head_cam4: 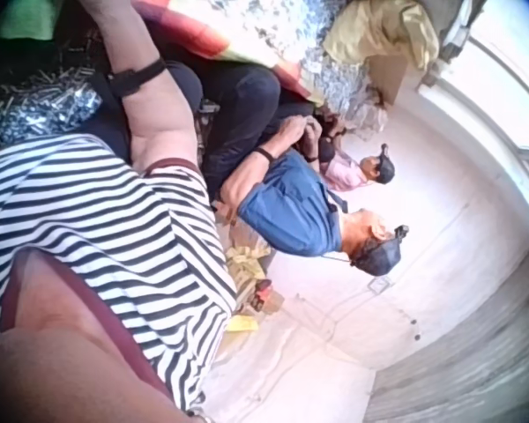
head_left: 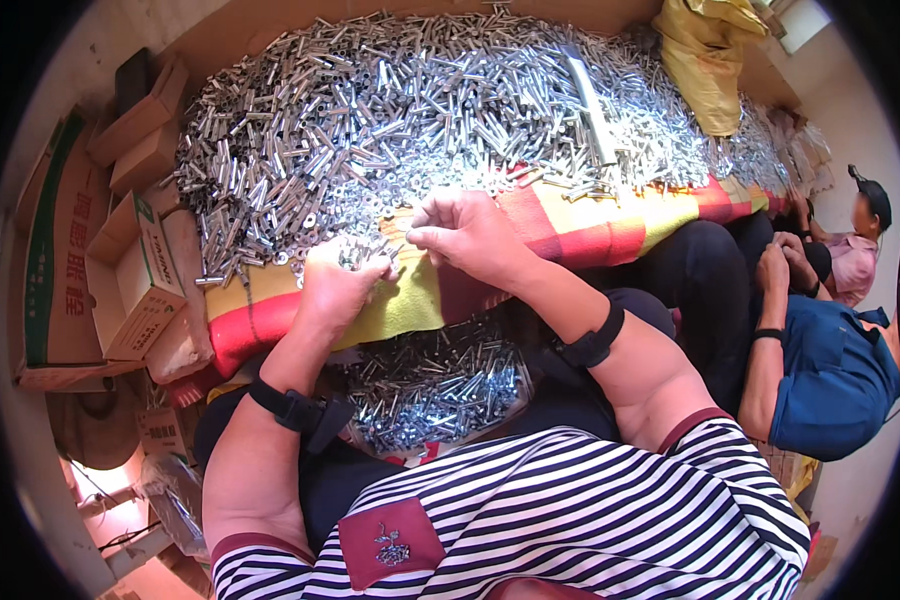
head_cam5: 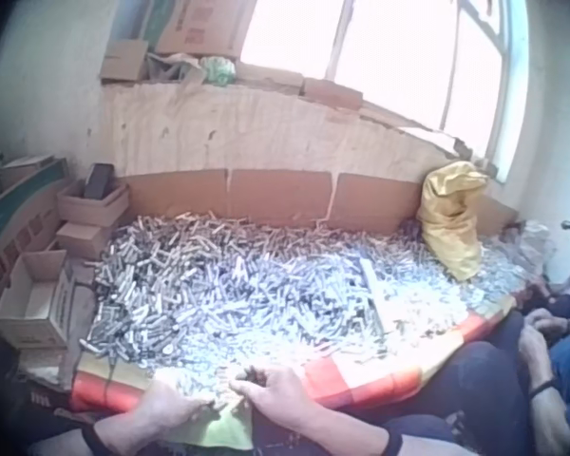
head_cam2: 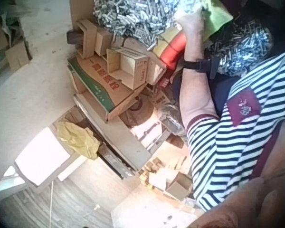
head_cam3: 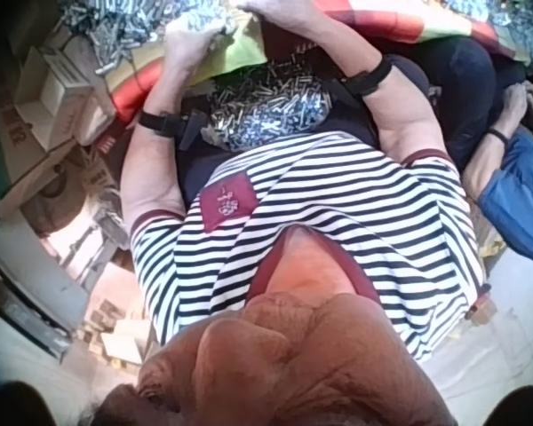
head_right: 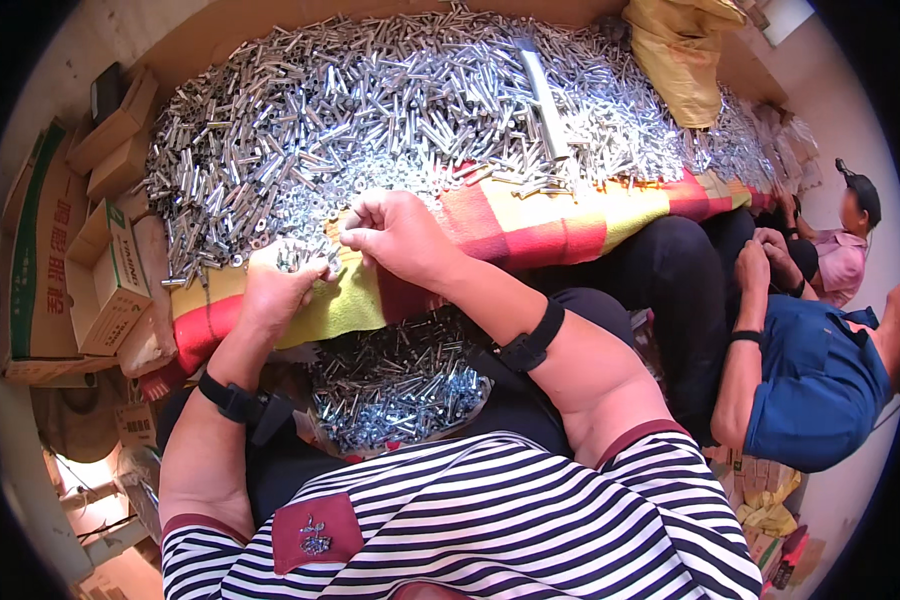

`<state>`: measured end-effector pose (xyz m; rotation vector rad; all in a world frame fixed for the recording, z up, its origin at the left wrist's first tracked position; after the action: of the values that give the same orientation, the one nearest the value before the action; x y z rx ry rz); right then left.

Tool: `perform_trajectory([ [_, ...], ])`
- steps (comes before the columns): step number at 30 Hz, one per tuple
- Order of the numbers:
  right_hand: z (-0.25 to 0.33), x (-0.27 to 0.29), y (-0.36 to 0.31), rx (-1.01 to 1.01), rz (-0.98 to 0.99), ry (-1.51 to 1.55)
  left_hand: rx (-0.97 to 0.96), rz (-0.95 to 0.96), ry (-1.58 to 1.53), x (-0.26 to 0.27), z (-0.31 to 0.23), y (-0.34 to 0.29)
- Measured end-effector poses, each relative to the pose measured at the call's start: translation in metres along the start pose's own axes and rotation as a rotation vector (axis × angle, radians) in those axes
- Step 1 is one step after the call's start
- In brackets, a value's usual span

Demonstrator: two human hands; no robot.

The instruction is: Manually sort and assemble small metal components from a large pile.

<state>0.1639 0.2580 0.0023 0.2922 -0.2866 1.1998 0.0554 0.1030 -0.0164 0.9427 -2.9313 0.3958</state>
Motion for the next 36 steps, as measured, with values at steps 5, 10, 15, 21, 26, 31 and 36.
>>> perform_trajectory([
  [5,-0.005,0.004,-0.009,-0.249,0.127,0.461,-0.024,0.117,-0.125,-0.006,-0.006,-0.007],
  [10,-0.002,-0.001,-0.009,-0.347,0.167,0.725,-0.069,0.132,-0.149,0.002,0.0,-0.006],
  [15,0.0,0.003,0.005,-0.322,0.207,0.534,-0.051,0.085,-0.268,0.009,0.0,-0.005],
  [21,-0.027,-0.003,0.023,0.333,-0.08,-0.921,0.1,-0.063,-0.264,0.016,0.005,0.002],
  [26,-0.022,-0.001,0.025,0.272,-0.095,-0.894,0.157,-0.045,-0.345,0.004,0.001,0.008],
  [31,0.002,-0.001,0.016,-0.194,-0.007,0.23,0.1,-0.032,-0.432,0.003,-0.002,0.011],
  [36,-0.001,-0.004,0.015,-0.112,0.003,0.291,0.039,-0.016,-0.423,-0.006,-0.005,0.01],
])
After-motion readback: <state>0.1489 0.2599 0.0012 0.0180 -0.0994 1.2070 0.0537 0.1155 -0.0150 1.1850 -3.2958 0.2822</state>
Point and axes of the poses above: each hand's wrist, its own y-axis towards the middle knuckle, its own x-axis out of the back of the hand, z = x × y, the point moved 1 cm from there along y, towards the middle knuckle, and after that the axes turned 4 degrees about z, right-handed, at the moved point
